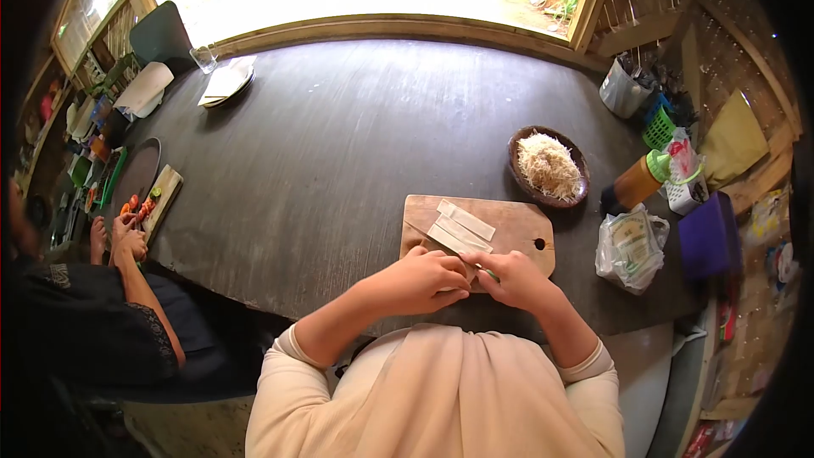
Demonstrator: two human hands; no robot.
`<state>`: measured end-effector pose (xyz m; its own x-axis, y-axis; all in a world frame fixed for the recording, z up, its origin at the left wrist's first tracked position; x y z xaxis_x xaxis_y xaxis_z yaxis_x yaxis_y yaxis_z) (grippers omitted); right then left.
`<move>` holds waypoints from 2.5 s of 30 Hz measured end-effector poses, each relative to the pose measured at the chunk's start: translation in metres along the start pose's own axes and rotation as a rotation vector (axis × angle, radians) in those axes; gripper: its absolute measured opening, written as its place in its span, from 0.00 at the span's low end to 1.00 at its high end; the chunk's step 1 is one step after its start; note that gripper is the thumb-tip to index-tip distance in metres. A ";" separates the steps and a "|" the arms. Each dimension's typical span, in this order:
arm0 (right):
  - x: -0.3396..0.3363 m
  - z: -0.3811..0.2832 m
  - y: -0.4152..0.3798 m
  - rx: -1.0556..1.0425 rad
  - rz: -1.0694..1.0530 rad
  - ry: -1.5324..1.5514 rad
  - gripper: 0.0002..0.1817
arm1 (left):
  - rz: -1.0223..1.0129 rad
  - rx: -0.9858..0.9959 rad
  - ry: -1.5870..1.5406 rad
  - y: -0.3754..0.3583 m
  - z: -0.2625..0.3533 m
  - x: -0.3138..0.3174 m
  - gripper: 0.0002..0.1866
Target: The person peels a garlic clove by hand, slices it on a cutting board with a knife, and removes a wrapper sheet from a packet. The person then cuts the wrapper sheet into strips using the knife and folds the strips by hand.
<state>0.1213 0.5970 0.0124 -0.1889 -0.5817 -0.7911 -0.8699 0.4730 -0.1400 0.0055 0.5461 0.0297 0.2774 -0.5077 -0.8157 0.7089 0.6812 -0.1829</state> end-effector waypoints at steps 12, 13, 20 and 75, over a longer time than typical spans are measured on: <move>-0.003 -0.005 0.001 0.021 0.000 0.000 0.22 | 0.239 -0.078 0.264 -0.003 -0.008 0.036 0.16; -0.004 -0.005 0.000 0.022 0.004 0.004 0.21 | 0.233 -0.088 0.283 -0.003 -0.008 0.036 0.16; -0.006 -0.005 -0.012 0.070 -0.012 0.008 0.21 | 0.218 -0.112 0.317 -0.002 -0.007 0.034 0.15; -0.050 0.100 -0.062 0.665 0.533 0.101 0.26 | 0.452 -0.005 0.007 -0.006 -0.016 0.016 0.15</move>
<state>0.2299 0.6631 0.0009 -0.5638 -0.2130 -0.7980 -0.2116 0.9712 -0.1097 -0.0048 0.5431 0.0090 0.5542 -0.1548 -0.8179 0.5145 0.8361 0.1904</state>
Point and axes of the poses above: each hand's wrist, its own y-axis towards the middle knuckle, its own x-axis out of the palm, z = x × y, the point moved 8 cm from there along y, towards the middle knuckle, and after that the axes turned 15 degrees about -z, right-handed, at the moved point
